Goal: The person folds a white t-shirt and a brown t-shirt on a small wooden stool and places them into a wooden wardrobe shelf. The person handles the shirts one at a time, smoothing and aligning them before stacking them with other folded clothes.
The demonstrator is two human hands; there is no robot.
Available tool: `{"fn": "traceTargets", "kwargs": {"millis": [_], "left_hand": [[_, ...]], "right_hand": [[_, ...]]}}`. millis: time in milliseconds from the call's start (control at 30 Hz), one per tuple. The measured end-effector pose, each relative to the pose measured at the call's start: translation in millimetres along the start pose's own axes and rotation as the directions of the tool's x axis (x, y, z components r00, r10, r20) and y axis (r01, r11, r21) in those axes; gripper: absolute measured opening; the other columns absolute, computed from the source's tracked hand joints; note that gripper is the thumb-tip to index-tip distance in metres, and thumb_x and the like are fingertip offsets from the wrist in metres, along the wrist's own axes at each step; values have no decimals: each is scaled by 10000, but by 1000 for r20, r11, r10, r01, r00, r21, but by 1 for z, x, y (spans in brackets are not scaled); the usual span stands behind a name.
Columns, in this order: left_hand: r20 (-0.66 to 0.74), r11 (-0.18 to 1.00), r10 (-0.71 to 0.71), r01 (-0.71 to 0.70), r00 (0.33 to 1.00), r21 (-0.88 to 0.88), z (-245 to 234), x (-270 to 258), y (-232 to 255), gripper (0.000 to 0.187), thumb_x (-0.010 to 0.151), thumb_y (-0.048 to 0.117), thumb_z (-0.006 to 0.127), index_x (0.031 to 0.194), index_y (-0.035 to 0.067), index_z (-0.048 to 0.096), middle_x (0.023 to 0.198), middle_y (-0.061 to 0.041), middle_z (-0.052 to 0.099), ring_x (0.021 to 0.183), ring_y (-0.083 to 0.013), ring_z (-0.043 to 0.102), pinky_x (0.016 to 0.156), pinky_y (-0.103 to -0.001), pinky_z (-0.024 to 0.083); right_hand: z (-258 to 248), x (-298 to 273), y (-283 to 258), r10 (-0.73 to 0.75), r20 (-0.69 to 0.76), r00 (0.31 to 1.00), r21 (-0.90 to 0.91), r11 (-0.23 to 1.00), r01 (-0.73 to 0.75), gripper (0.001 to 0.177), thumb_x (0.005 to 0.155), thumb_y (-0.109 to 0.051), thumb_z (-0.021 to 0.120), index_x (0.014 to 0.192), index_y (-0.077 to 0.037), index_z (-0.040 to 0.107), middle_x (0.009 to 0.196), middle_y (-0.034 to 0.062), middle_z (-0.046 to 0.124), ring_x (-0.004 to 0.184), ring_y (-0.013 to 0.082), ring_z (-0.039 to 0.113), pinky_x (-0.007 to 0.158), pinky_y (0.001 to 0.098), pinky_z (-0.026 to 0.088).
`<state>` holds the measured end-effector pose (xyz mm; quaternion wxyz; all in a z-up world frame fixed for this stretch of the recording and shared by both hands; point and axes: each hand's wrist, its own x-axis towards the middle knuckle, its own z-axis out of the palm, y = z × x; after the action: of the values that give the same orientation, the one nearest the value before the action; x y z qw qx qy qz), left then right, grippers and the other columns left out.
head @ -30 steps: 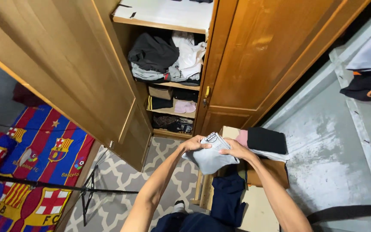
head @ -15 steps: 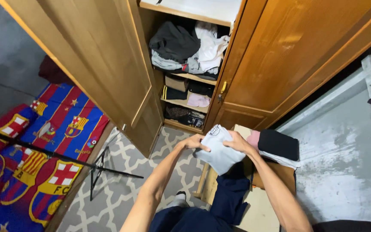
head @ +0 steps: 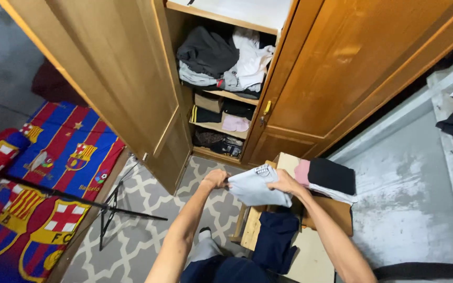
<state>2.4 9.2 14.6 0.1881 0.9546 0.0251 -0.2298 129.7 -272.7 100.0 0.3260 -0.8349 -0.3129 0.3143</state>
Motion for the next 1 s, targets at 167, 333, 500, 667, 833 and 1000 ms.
{"fn": "traceTargets", "kwargs": {"millis": [167,333,500,667,833,1000], "left_hand": [[-95,989,-42,55,995,135,-2,22,-24,368,856,474,683,1018,156,775,1003,-114,789,997,-280,760,882,-419,613],[-70,981,-176,169,982,-100,-8,40,-63,325,888,443,623,1173,321,725,1170,-91,757,1066,-317,729,910,-447,608],[-95,880,-294,230,951,-416,-19,32,-91,267,974,321,604,1241,329,607,1437,-220,453,1192,-440,642,1030,-476,557],[-12,456,-434,209,901,-865,-16,53,-113,230,1003,386,515,1159,274,641,859,-88,752,884,-250,766,810,-419,593],[-35,-102,-436,-88,899,-991,-38,71,-118,327,1020,172,482,1336,105,532,1010,-118,632,794,-198,727,684,-310,655],[-22,-231,-340,-106,940,-967,-108,83,-112,373,845,295,564,1126,107,721,898,-152,604,744,-273,646,551,-392,591]], "right_hand": [[-15,-29,-86,26,7,1000,108,994,-27,334,594,-228,900,675,-19,652,604,63,606,613,247,596,592,362,487],[-3,-5,-100,42,-18,999,99,994,-40,347,652,-277,922,718,-49,670,640,59,664,652,215,643,629,342,512],[22,22,-96,-154,2,988,-82,985,153,472,728,-271,841,994,72,656,1212,287,680,1081,481,658,890,521,524],[55,74,-77,-256,-55,965,-78,965,251,447,688,-286,851,996,-9,684,1082,148,717,981,328,703,815,406,544],[82,90,-99,-412,-93,906,-37,911,411,479,685,-176,800,1104,24,680,1189,169,701,1048,340,662,884,424,512],[73,90,-150,-629,-142,764,-229,772,593,322,669,-171,800,867,16,628,1306,213,644,1146,411,632,920,495,542]]}}
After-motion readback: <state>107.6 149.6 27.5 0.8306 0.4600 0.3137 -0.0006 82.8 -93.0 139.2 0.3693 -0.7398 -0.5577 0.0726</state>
